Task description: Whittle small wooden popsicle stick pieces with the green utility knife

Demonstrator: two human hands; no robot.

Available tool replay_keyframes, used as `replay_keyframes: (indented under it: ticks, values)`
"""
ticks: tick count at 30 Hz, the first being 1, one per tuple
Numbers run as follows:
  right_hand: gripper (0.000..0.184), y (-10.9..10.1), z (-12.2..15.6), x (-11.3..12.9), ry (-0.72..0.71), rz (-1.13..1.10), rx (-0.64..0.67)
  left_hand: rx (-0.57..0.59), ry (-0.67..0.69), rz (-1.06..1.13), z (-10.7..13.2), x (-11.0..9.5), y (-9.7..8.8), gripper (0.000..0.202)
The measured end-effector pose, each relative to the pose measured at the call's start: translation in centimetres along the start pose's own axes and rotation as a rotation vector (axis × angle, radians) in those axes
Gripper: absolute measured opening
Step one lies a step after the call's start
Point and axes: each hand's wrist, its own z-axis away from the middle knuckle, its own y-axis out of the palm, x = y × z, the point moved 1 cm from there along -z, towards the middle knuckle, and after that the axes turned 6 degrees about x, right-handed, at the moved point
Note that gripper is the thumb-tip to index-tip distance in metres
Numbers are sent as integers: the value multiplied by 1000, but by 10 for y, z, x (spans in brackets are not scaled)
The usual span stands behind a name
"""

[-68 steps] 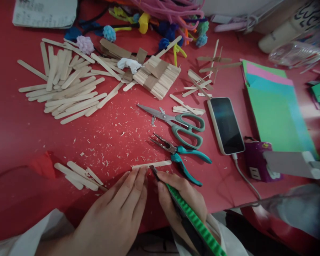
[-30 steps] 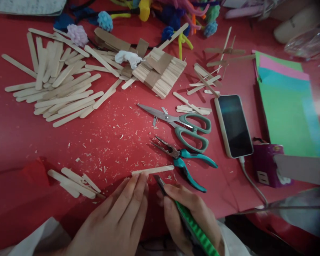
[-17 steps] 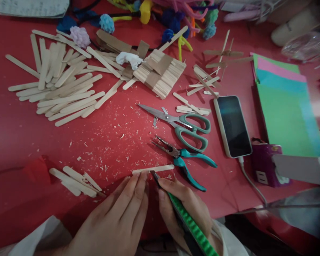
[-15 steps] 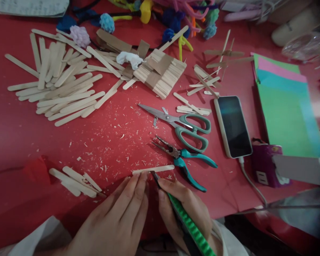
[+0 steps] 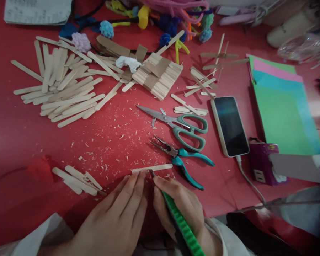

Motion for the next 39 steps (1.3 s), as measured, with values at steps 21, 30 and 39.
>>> replay_keyframes:
  ticks: [21,30,39]
  values:
    - [20,1,0,-1,10,26,-74,-15,21,-35,1,-1,2,42]
    - [23,1,-5,2,-58,-15,-9,7,5,-17,1,-2,-2,40]
    - [12,-11,5,-1,322,-163,-67,9,27,-76,1,-1,5,40]
